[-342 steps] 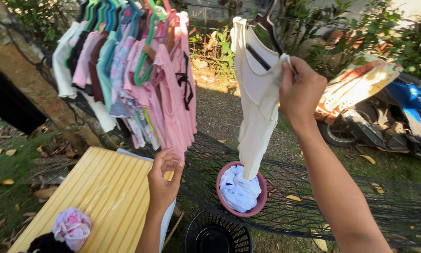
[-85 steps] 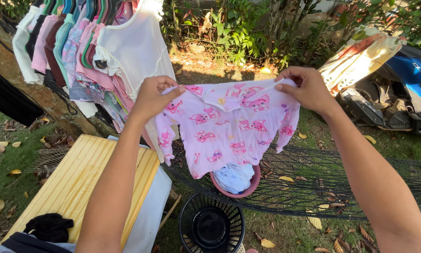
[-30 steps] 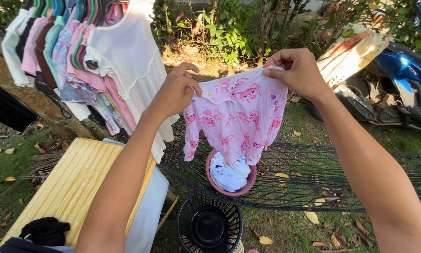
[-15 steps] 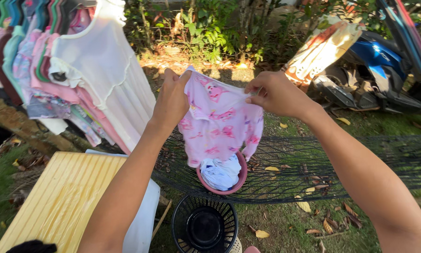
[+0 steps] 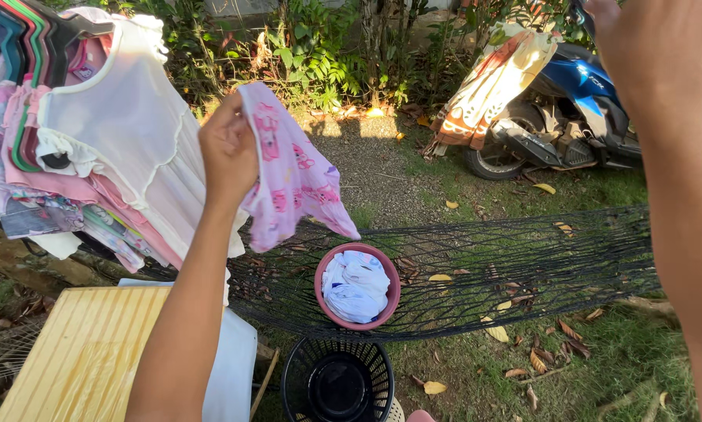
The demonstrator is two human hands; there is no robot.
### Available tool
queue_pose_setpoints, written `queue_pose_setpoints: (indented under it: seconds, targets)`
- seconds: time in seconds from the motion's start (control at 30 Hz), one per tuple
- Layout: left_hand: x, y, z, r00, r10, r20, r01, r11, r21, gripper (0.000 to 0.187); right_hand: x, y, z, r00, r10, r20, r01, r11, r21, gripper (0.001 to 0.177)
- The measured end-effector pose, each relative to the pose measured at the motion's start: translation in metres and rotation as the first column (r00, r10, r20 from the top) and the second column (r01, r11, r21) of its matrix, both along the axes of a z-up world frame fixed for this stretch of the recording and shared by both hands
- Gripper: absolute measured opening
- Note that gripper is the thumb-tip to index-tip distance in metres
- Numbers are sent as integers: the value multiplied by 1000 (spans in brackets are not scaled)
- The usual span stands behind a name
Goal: The person hangs a white top, a pink top, a black top, a pink jacket, and a pink patterned top on hangers and places them on a line by hand.
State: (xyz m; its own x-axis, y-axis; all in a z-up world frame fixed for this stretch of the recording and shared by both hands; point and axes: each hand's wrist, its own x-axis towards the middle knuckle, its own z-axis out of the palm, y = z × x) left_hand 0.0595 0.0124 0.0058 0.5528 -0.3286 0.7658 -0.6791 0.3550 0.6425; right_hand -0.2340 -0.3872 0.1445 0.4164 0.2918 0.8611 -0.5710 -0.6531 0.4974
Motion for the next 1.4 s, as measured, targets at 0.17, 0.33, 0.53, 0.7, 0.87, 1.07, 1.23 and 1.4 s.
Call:
queue_pose_setpoints:
  seconds: [0.17, 0.33, 0.53, 0.7, 0.87, 1.07, 1.23, 1.4]
  targets:
    - [13, 15, 12, 989, -116, -94, 99, 980, -171, 40, 0, -66, -29, 982, -131, -140, 162, 957, 242, 9]
    - [5, 22, 23, 900, -363, -242, 271, 899, -343, 49, -2, -117, -61, 996, -70, -58, 82, 972, 220, 4]
    - [-3, 28, 32, 871, -415, -261, 310, 879, -363, 49, 3, -225, -109, 909, -400, -116, 395, 917, -61, 11]
    - [-6, 34, 38, 963, -245, -112, 222, 957, -185, 46, 24, -238, -103, 958, -243, -155, 271, 941, 202, 17]
    - [-23, 28, 50, 991, -128, -27, 127, 991, -39, 43, 29, -199, -75, 995, -34, -99, 83, 832, 549, 13]
    - [-33, 30, 58, 883, 338, 327, -444, 827, 345, 25, 11, -29, -13, 972, 233, -17, -155, 697, 700, 14]
    - [-24, 23, 39, 832, 245, 497, -529, 620, 580, 54, -13, 97, -27, 898, 436, 60, -288, 479, 829, 18]
    - [-13, 14, 10, 853, 220, 473, -515, 504, 694, 61, -6, 186, -96, 810, 580, 83, -176, 106, 979, 18]
